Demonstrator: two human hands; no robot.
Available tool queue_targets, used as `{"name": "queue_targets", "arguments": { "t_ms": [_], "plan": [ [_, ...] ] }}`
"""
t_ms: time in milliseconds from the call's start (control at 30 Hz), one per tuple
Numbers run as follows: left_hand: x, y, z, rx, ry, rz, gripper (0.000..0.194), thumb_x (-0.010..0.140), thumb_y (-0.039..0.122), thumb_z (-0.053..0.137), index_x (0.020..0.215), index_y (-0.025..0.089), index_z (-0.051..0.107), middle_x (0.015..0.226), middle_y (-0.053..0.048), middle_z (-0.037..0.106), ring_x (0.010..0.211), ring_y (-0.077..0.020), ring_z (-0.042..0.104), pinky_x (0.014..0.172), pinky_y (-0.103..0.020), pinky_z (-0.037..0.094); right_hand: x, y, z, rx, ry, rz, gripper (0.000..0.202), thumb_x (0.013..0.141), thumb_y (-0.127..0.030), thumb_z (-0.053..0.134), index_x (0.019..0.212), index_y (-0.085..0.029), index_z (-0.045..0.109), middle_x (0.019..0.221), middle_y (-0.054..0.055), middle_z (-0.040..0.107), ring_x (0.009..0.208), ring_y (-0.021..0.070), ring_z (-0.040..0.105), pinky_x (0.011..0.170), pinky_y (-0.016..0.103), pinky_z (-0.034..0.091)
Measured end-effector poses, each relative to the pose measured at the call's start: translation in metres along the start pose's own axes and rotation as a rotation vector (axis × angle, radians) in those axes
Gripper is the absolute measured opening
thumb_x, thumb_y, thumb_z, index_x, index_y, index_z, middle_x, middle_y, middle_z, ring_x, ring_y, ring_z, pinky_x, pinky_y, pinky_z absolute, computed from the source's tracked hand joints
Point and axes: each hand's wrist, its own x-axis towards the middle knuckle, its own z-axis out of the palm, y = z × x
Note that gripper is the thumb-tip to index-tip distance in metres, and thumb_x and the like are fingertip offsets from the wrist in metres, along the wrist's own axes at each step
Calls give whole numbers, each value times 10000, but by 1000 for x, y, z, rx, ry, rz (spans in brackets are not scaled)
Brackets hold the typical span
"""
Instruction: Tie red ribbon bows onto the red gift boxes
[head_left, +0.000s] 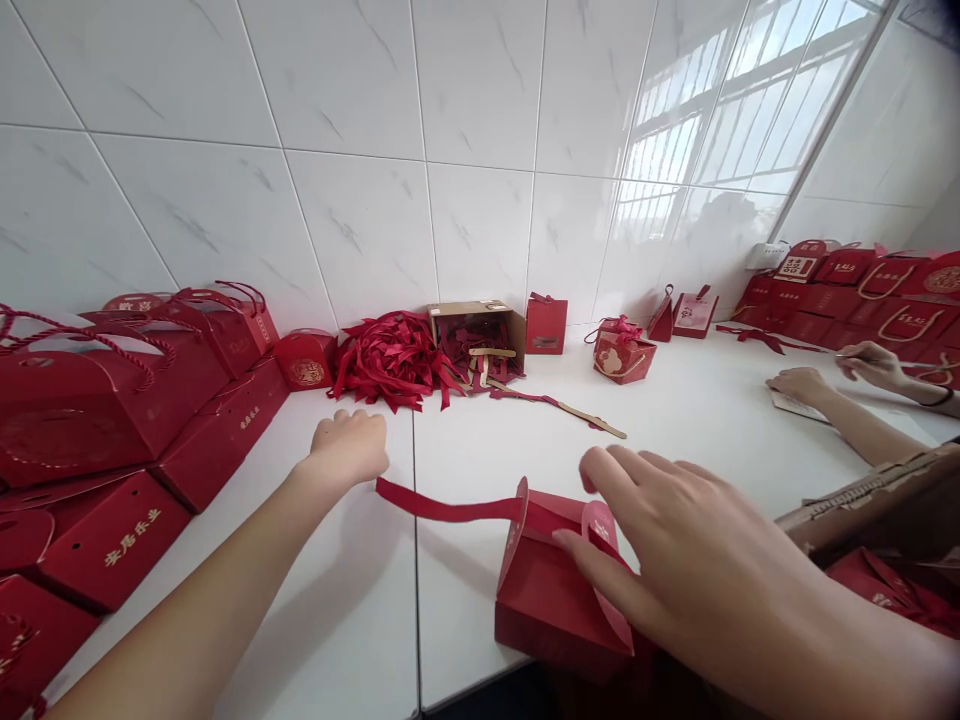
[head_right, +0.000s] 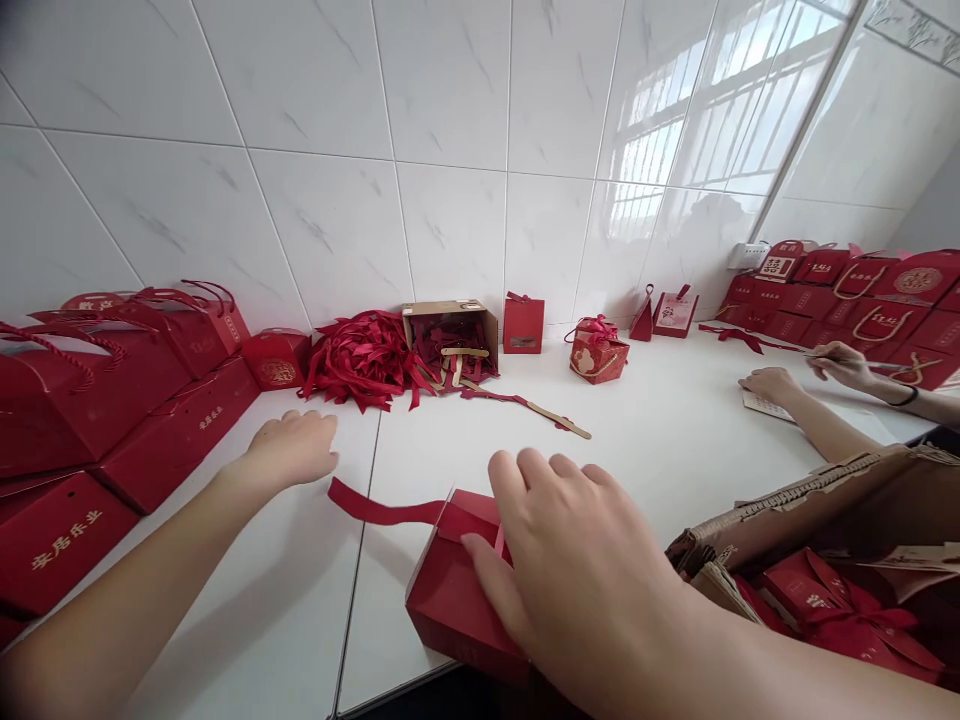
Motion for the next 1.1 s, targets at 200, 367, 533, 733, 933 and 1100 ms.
{"name": "queue_targets", "arguments": {
  "t_ms": [200, 367, 533, 733, 933, 1100],
  "plan": [
    [-43, 43, -20, -371, -558, 408, 300, 766, 486, 523, 921, 231, 551, 1014, -31, 619, 918, -203, 574, 739, -283, 448, 1, 3, 0, -52, -390, 154, 508, 807, -585, 442, 1067, -161, 551, 711, 114, 652, 669, 316, 637, 555, 356, 410],
    [-63, 57, -10, -419, -552, 442, 400, 730, 513, 596, 999, 247, 464, 1052, -31, 587, 968, -192, 550, 815, -312, 434, 20, 5, 27, 271, -369, 146, 812, 805, -640, 397, 1423, -142, 224, 852, 136, 659, 796, 313, 632, 580, 324, 394],
    [-54, 48, -1, -476, -481, 340, 368, 727, 497, 587, 925, 232, 427, 899, -14, 577, 815, -174, 559, 685, -299, 435, 32, 14, 40, 674, -400, 191, 844, 801, -647, 411, 1456, -206, 114, 963, 127, 653, 798, 251, 619, 623, 315, 430],
    [-60, 49, 6, -646, -544, 284, 191, 754, 238, 492, 928, 231, 413, 827, 15, 537, 735, -143, 549, 668, -282, 414, 32, 35, 32, 786, -380, 191, 554, 830, -466, 485, 1327, -249, 367, 1107, 104, 598, 761, 177, 603, 613, 279, 449],
    [-75, 45, 9, -738, -524, 138, 235, 680, 149, 399, 889, 242, 451, 819, 6, 526, 698, -140, 497, 583, -246, 392, 42, 56, 23, 699, -373, 193, 187, 815, -369, 491, 813, -195, 559, 842, 55, 617, 602, 147, 580, 505, 253, 423],
    [-80, 52, 3, -798, -547, 44, 98, 760, 309, 455, 772, 212, 460, 657, 38, 411, 526, -98, 311, 442, -198, 242, 45, 66, 26, 657, -399, 133, 140, 807, -239, 465, 754, -191, 586, 736, 34, 623, 600, 146, 573, 549, 260, 417]
  ]
}}
